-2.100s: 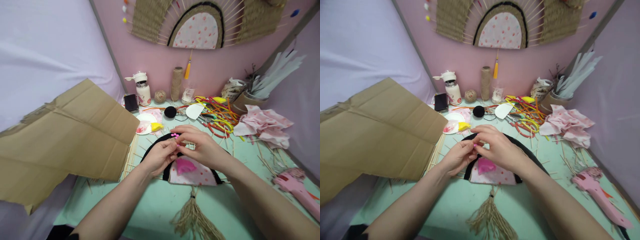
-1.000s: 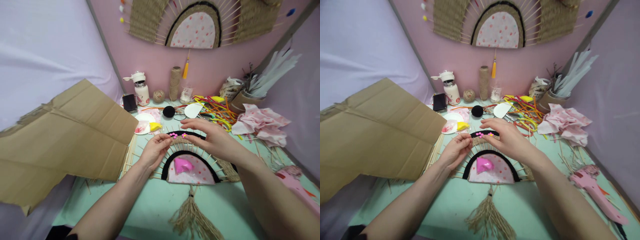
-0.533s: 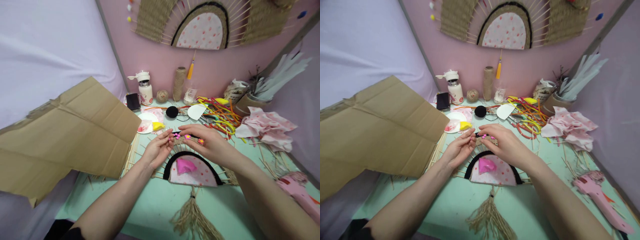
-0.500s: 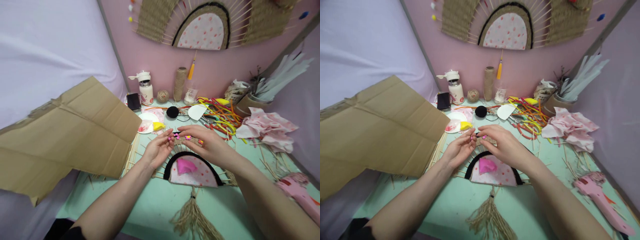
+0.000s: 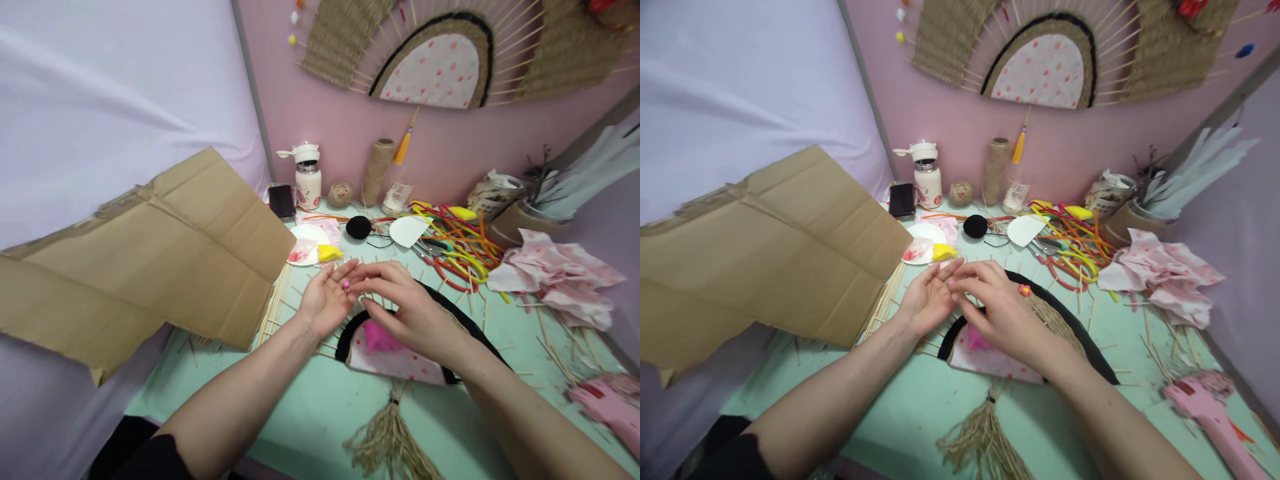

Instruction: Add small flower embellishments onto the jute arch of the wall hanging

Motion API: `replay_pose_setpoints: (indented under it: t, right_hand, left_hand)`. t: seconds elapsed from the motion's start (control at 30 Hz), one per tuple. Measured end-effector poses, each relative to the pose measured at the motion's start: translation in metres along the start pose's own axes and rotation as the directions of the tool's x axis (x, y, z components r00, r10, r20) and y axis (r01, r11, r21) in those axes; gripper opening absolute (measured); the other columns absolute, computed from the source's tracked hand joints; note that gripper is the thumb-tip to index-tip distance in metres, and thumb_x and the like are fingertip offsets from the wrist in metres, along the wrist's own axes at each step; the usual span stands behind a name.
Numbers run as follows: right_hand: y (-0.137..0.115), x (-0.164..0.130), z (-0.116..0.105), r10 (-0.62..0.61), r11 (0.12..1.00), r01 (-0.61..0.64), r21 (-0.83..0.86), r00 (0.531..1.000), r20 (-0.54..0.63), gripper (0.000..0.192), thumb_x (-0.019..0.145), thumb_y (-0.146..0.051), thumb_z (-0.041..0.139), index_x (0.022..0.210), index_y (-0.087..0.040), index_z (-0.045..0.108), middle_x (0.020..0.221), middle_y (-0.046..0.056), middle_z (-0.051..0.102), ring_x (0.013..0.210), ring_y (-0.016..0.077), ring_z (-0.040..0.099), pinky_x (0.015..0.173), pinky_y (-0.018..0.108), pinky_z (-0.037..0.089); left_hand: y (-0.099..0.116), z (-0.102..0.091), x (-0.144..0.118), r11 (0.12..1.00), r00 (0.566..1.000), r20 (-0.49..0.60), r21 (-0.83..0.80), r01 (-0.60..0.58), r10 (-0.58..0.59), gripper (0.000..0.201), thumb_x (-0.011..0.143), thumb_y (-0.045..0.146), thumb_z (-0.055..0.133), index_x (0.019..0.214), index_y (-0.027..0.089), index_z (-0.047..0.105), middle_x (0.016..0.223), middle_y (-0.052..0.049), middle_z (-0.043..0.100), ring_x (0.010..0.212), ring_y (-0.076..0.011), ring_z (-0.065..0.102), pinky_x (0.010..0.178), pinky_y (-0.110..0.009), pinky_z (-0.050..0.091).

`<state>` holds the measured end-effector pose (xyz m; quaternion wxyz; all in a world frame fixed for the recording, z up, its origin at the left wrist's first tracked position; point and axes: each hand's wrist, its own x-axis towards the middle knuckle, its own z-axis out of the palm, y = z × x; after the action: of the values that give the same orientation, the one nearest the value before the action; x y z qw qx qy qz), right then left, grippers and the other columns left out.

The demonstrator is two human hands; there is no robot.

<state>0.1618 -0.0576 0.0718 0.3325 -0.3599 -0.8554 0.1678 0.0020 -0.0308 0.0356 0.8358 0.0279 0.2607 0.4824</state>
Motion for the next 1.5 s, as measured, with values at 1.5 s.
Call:
replay_pose_setpoints:
  t: [1.5]
  right_hand:
    - [0.012,-0.006,0.024,0.018,0.891,0.027,-0.454,0.995,0.094,0.049,0.087,-0.015,0.049,0.133,-0.024,0.062,0.153,0.01,0.043,0.137,0.0352,0.034,0.115,0.064,0.018]
  left_hand:
    - [0.006,-0.001,-0.006,0.995,0.979,0.203,-0.095,0.033,-0.013,0.06,0.094,0.059,0.038,0.12,0.008,0.056,0.122,-0.02,0.064,0.117,-0.0252,0.062,0.09,-0.03,0.053]
